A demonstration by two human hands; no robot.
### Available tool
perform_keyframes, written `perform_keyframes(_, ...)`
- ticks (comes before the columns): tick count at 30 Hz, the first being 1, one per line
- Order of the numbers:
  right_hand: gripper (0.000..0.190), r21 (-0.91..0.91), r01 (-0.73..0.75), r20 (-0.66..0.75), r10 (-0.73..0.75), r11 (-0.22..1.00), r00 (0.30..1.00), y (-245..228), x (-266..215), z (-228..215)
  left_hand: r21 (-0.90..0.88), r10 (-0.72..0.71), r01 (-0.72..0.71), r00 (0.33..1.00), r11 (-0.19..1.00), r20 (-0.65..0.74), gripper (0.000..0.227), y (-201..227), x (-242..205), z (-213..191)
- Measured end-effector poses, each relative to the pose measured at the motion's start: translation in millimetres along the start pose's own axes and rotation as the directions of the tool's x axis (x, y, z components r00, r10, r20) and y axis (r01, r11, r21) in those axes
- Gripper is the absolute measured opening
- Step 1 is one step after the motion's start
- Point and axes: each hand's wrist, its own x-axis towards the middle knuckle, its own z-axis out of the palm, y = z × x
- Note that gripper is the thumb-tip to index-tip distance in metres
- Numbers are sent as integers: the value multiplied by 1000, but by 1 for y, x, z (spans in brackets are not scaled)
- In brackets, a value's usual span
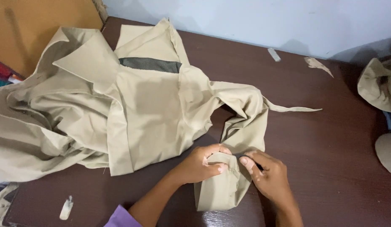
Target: The person uses a pair of scissors to cut a beige fabric garment laid out on a brown table. They trim the edges and remove sections of the material, occasionally lifting and repositioning the fabric to access different areas.
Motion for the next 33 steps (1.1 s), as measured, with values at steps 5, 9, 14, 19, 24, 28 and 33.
perform_keyframes(5,11,289,-144,-105,181,946,978,16,3,3,-15,-170,171,985,985,18,36,12,-3,-1)
perform_keyframes(9,22,244,-412,-152,454,878,878,13,12,0,-4,-202,202,978,979,53,37,16,-5,2)
perform_keyframes(14,24,256,-606,-232,656,753,718,24,22,-8,-84,-111,120,988,989,106,32,3,-4,11)
perform_keyframes(19,17,-255,-160,-592,-23,954,806,92,52,-21,-153,-69,81,994,985,80,38,-25,5,15)
perform_keyframes(24,22,-179,-333,-389,244,926,888,99,79,-24,-111,-141,149,987,983,81,36,-12,1,12)
perform_keyframes(28,13,399,-276,-407,439,874,801,149,79,-25,-128,-183,194,979,973,93,32,-11,2,12)
perform_keyframes(33,15,819,-100,-477,766,566,430,135,63,-82,-15,-131,133,986,991,101,25,-10,1,12)
